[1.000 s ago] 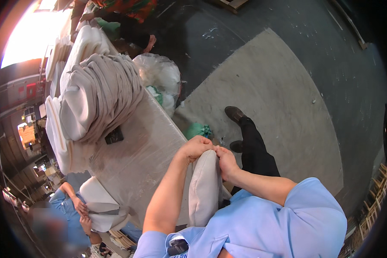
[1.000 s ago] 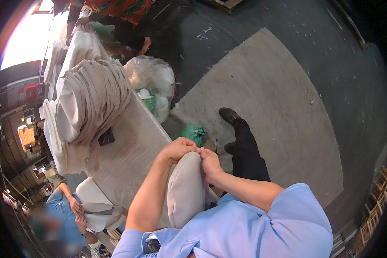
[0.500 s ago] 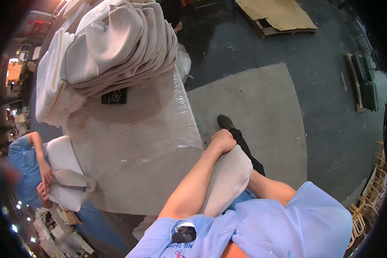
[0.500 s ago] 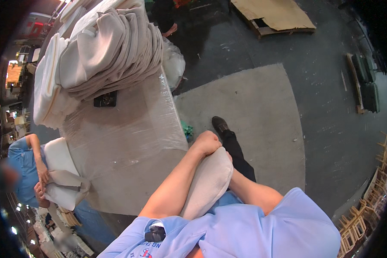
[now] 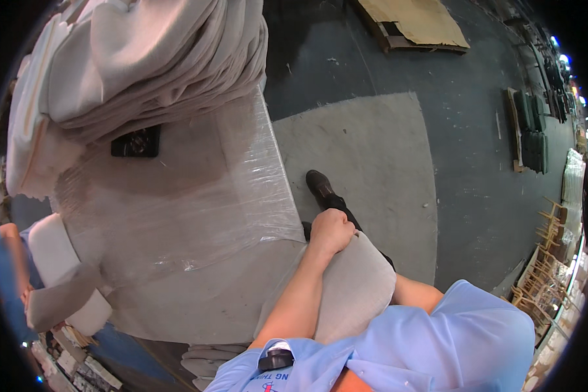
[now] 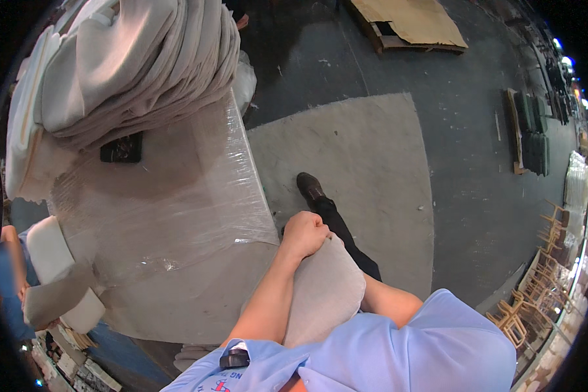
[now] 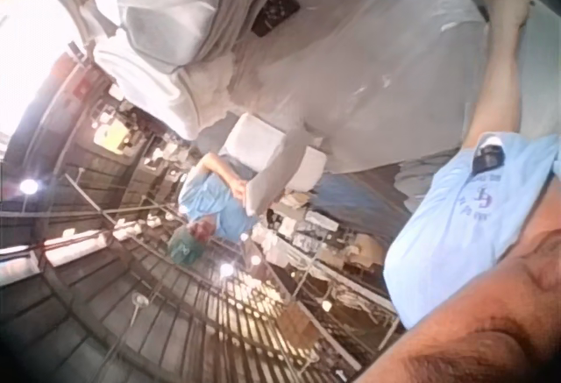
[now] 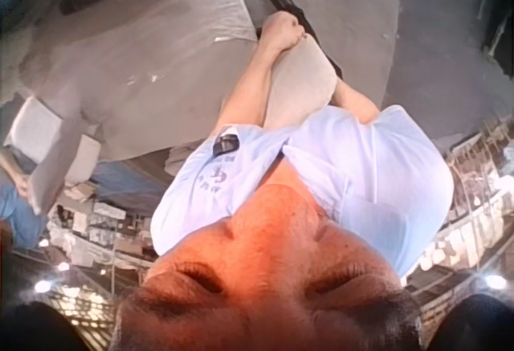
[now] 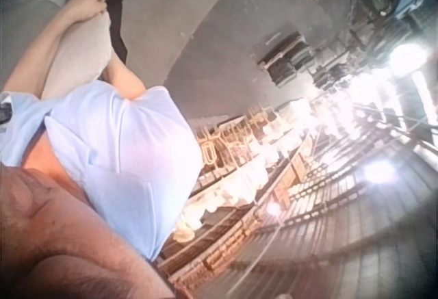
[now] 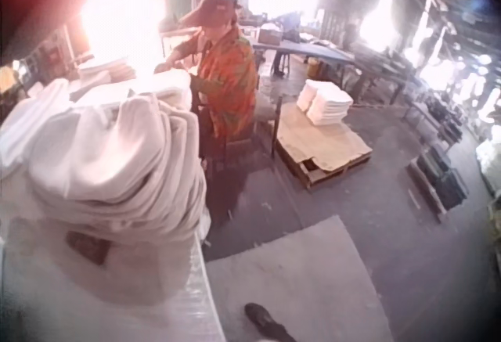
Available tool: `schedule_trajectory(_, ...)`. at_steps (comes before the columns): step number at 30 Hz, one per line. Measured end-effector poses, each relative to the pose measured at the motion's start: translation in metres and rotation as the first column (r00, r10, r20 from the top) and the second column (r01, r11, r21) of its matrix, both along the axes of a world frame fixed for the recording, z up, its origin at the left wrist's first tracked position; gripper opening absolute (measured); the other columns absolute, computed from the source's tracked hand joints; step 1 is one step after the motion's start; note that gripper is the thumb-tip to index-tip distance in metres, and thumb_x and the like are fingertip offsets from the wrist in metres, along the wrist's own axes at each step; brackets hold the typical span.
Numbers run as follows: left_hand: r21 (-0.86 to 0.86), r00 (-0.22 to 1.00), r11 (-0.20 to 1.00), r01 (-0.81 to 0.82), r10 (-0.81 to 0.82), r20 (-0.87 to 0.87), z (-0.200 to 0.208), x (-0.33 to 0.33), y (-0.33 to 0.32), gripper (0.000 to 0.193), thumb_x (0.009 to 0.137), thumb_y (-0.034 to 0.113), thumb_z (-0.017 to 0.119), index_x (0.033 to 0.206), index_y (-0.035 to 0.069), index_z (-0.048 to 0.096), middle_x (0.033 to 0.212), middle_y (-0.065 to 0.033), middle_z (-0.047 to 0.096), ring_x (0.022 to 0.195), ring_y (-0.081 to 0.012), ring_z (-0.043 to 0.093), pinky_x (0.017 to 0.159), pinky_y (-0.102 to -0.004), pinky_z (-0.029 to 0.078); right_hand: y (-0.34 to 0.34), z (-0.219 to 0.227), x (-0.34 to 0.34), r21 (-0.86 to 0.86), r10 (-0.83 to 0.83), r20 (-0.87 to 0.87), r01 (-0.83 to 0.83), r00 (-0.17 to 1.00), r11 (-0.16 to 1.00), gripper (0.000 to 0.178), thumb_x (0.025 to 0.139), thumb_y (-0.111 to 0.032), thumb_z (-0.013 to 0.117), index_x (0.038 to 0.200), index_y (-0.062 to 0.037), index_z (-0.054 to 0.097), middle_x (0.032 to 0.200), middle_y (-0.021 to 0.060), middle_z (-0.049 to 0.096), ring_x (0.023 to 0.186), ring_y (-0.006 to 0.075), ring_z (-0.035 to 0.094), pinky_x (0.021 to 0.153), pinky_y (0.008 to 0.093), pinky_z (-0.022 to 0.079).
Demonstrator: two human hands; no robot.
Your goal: The person folds rectangular fabric cushions by hand at a work table in a factory. They smooth the fabric, fold the cushion in half, and place it on a stack. Other workers are visible nearby performing similar tasks.
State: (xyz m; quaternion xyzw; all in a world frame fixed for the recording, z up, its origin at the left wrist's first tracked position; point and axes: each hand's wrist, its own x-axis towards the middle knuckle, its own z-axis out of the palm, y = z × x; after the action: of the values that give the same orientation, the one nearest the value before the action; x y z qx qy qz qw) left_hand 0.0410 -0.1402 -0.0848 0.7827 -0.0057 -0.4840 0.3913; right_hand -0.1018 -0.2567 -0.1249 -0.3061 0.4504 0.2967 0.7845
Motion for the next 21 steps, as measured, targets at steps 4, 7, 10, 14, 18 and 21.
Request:
schedule_trajectory(4,-0.043,0.990,0.991,-0.128,0.130,0.047,-0.004,-0.008,0.002,0.019,0.082,0.018,0.073,0.075,0.000,0.073,0.078,-0.0230,0.073,0.078,-0.0412,0.072,0.076,-0.0508,0.055,0.004,-0.012,0.011,-0.020,0.052,-0.015,-0.052,0.999,0.998,0.015,0.107,-0.024,0.061,0.108,-0.0127,0.072,0.099,0.0047,0.073,0.093,0.0209,0.073,0.081,0.0384,0.061)
schedule_trajectory(7,-0.075,0.981,0.979,-0.190,0.192,0.018,-0.009,-0.013,0.000,0.021,0.083,0.018,0.071,0.074,-0.001,0.072,0.076,-0.0240,0.072,0.077,-0.0424,0.072,0.076,-0.0517,0.055,0.006,-0.020,0.011,-0.030,0.069,-0.030,-0.069,0.997,0.997,0.015,0.107,-0.024,0.061,0.108,-0.0127,0.072,0.099,0.0047,0.073,0.093,0.0208,0.072,0.081,0.0384,0.060)
schedule_trajectory(10,-0.015,0.963,0.964,-0.265,0.266,0.033,-0.005,-0.008,0.007,0.022,0.085,0.018,0.069,0.073,-0.001,0.071,0.076,-0.0250,0.071,0.077,-0.0435,0.072,0.075,-0.0523,0.054,0.011,-0.027,0.020,-0.024,0.108,-0.019,-0.109,0.994,0.994,0.016,0.107,-0.024,0.062,0.107,-0.0126,0.072,0.098,0.0046,0.073,0.092,0.0207,0.072,0.080,0.0384,0.060)
schedule_trajectory(14,0.048,0.951,0.974,-0.220,0.204,0.233,-0.008,-0.018,0.009,0.024,0.088,0.016,0.068,0.074,-0.003,0.070,0.075,-0.0254,0.070,0.077,-0.0440,0.072,0.074,-0.0526,0.054,0.018,-0.032,0.033,-0.033,0.088,0.003,-0.087,0.996,0.996,0.016,0.107,-0.025,0.062,0.106,-0.0125,0.072,0.097,0.0045,0.073,0.092,0.0206,0.072,0.080,0.0384,0.060)
schedule_trajectory(18,0.137,0.964,0.988,-0.069,0.030,0.266,0.006,-0.007,0.012,0.026,0.091,0.018,0.073,0.078,-0.004,0.072,0.085,-0.0246,0.073,0.086,-0.0440,0.072,0.079,-0.0521,0.055,0.018,-0.038,0.039,-0.022,0.085,0.034,-0.084,0.996,0.996,0.016,0.107,-0.025,0.063,0.105,-0.0124,0.072,0.096,0.0045,0.073,0.091,0.0204,0.072,0.079,0.0384,0.059)
schedule_trajectory(21,0.153,0.930,0.982,0.112,-0.158,0.330,0.004,0.002,0.019,0.026,0.091,0.021,0.077,0.085,-0.005,0.076,0.097,-0.0237,0.074,0.093,-0.0442,0.072,0.083,-0.0513,0.057,0.020,-0.038,0.042,-0.025,0.087,0.043,-0.086,0.995,0.996,0.016,0.107,-0.026,0.063,0.105,-0.0124,0.072,0.096,0.0044,0.073,0.091,0.0203,0.072,0.079,0.0383,0.059)
